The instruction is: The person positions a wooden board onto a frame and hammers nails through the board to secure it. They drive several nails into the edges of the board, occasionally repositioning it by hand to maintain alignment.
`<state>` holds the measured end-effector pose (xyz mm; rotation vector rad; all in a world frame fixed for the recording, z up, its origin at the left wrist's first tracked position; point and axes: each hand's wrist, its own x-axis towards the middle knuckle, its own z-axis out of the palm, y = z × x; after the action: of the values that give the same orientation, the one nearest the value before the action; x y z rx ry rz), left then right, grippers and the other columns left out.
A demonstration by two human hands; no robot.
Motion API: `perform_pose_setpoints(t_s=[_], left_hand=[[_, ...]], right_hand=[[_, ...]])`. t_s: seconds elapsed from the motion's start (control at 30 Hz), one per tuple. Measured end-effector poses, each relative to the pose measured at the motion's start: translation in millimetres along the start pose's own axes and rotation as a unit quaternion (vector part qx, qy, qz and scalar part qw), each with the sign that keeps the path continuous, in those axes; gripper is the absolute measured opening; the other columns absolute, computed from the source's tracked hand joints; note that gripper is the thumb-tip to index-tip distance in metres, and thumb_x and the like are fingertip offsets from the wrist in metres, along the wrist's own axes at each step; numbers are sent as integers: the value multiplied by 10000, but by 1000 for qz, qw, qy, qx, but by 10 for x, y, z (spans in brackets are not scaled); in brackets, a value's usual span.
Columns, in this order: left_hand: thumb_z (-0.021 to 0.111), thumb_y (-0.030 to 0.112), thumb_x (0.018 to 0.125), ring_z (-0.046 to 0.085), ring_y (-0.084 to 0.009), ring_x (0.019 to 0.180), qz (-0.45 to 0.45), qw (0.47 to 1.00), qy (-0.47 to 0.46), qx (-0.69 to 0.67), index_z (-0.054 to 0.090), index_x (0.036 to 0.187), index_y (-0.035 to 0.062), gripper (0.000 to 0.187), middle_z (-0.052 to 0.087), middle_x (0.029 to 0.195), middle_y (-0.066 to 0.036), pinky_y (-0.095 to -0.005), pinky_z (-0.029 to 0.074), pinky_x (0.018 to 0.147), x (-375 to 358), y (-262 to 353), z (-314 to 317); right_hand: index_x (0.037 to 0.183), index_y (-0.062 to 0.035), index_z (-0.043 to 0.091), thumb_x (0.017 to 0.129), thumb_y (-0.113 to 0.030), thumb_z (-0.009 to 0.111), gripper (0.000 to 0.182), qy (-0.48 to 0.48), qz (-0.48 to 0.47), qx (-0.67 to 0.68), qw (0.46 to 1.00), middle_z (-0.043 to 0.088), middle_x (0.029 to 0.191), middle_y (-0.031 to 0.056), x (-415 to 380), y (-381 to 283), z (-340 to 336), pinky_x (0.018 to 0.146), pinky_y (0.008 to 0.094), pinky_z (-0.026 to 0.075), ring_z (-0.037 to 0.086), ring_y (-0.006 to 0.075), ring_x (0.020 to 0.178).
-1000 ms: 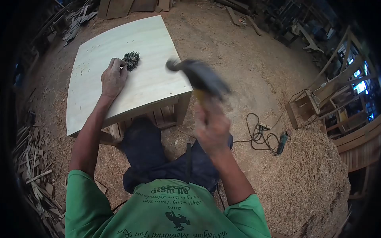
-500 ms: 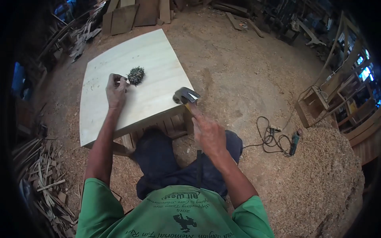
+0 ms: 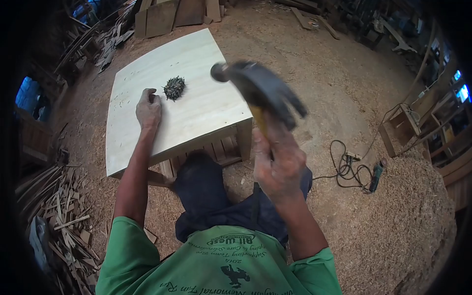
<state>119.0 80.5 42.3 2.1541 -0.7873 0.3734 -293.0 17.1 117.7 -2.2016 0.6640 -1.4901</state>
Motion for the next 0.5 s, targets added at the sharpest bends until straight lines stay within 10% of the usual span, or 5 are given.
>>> perform_pose_setpoints(t_s=[0.2, 0.33, 0.5], left_hand=[[655, 128, 963, 707, -379, 926, 103, 973, -106, 176, 706, 1201, 135, 244, 746, 1032, -165, -527, 561, 845, -142, 87, -258], [611, 89, 948, 669, -197, 741, -140, 944, -262, -145, 751, 1223, 42, 312, 694, 887, -70, -367, 579, 741, -173, -59, -579], [668, 52, 1041, 684, -107, 803, -226, 847, -215, -430, 744, 1228, -50, 226, 725, 969, -54, -275, 616, 769, -686, 301, -882]], right_hand=[[1583, -219, 623, 989, -59, 762, 630, -216, 67, -149, 963, 780, 1034, 202, -222, 252, 192, 713, 470, 612, 768, 363, 805], [1587, -234, 616, 997, -91, 755, 623, -160, 62, -103, 980, 765, 992, 199, -181, 118, 103, 708, 495, 597, 758, 388, 810], [1575, -217, 626, 1016, -98, 732, 581, -237, 61, -176, 953, 773, 1015, 203, -248, 303, 185, 720, 473, 595, 768, 368, 842]])
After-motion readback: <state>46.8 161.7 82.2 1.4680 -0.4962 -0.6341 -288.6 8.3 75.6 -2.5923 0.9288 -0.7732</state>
